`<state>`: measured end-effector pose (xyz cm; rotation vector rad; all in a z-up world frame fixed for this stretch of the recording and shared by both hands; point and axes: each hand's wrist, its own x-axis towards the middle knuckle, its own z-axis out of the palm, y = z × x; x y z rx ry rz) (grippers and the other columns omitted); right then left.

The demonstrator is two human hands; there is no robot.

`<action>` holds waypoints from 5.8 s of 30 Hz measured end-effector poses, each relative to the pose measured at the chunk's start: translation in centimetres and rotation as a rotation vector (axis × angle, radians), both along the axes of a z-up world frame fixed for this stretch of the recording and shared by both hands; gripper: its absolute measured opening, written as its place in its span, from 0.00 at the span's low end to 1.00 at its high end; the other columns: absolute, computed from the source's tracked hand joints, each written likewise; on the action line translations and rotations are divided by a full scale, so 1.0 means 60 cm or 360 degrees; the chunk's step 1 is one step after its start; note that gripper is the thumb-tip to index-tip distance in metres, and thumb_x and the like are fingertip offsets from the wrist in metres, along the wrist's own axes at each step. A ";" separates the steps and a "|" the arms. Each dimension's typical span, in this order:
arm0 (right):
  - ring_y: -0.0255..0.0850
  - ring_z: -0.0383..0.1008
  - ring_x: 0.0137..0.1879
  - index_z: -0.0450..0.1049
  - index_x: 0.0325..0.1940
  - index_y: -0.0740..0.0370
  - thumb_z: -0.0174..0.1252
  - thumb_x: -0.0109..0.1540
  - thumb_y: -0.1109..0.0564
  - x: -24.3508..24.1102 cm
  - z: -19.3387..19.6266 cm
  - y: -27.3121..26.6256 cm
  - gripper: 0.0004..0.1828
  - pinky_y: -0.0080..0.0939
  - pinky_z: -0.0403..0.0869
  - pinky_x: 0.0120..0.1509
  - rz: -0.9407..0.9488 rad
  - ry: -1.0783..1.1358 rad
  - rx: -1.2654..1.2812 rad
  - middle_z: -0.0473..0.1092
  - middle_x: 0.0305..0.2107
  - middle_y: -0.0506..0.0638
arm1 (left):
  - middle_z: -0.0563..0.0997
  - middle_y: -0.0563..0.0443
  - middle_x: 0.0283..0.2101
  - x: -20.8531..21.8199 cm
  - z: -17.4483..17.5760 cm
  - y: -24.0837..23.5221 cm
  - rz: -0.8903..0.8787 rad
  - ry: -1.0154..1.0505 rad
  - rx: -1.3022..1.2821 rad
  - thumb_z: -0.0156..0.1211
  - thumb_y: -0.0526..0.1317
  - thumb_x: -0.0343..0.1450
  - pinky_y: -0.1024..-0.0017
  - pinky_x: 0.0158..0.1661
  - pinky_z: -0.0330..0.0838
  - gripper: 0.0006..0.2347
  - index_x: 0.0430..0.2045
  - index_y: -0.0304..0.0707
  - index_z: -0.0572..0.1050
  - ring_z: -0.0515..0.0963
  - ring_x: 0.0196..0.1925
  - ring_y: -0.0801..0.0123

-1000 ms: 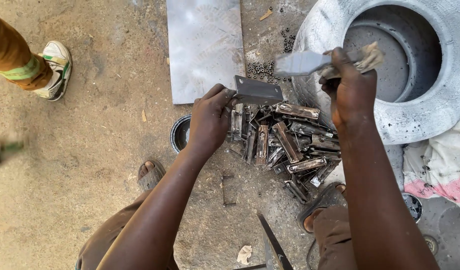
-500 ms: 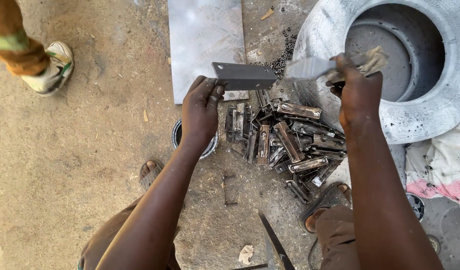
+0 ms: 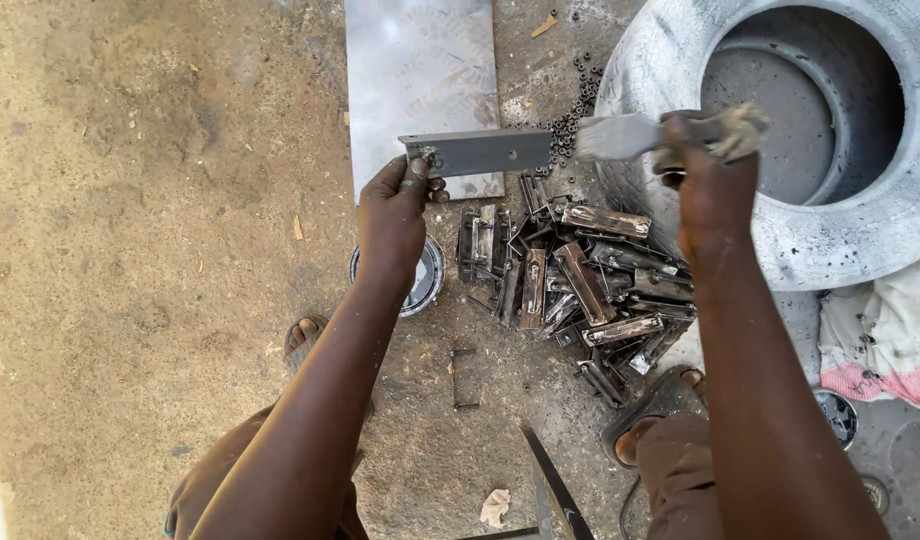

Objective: Painting small metal brackets using a brush and a container of paint on a fabrication floor.

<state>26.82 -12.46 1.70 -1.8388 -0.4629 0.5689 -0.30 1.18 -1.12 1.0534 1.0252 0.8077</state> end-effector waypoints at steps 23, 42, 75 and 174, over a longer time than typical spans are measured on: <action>0.42 0.76 0.44 0.71 0.55 0.56 0.58 0.68 0.56 -0.083 -0.091 0.007 0.12 0.40 0.80 0.43 0.0418 0.0071 -0.0704 0.75 0.44 0.51 | 0.78 0.55 0.29 -0.010 0.016 0.023 0.0251 -0.0194 -0.0289 0.51 0.38 0.78 0.80 0.30 0.60 0.08 0.33 0.39 0.78 0.75 0.27 0.75; 0.63 0.81 0.43 0.79 0.42 0.74 0.56 0.68 0.52 -0.316 -0.611 -0.080 0.18 0.64 0.78 0.40 -0.0073 0.0240 -0.1777 0.76 0.33 0.66 | 0.80 0.44 0.34 -0.006 0.090 -0.030 0.0147 0.0031 -0.0292 0.48 0.39 0.79 0.76 0.37 0.63 0.15 0.54 0.25 0.74 0.79 0.35 0.70; 0.50 0.70 0.44 0.82 0.51 0.46 0.61 0.60 0.58 -0.187 -0.029 -0.038 0.16 0.69 0.64 0.66 0.0798 -0.1344 -0.0329 0.68 0.31 0.49 | 0.82 0.28 0.35 -0.002 0.078 -0.042 -0.0258 0.1096 0.0423 0.53 0.33 0.75 0.48 0.33 0.79 0.13 0.51 0.37 0.59 0.85 0.37 0.33; 0.45 0.80 0.30 0.77 0.43 0.61 0.70 0.61 0.48 -0.150 -0.055 0.039 0.16 0.40 0.80 0.31 0.0334 0.0973 0.0089 0.78 0.28 0.57 | 0.84 0.37 0.34 -0.047 0.072 -0.025 -0.1072 0.1450 0.0798 0.55 0.35 0.72 0.49 0.39 0.79 0.09 0.38 0.36 0.83 0.84 0.40 0.38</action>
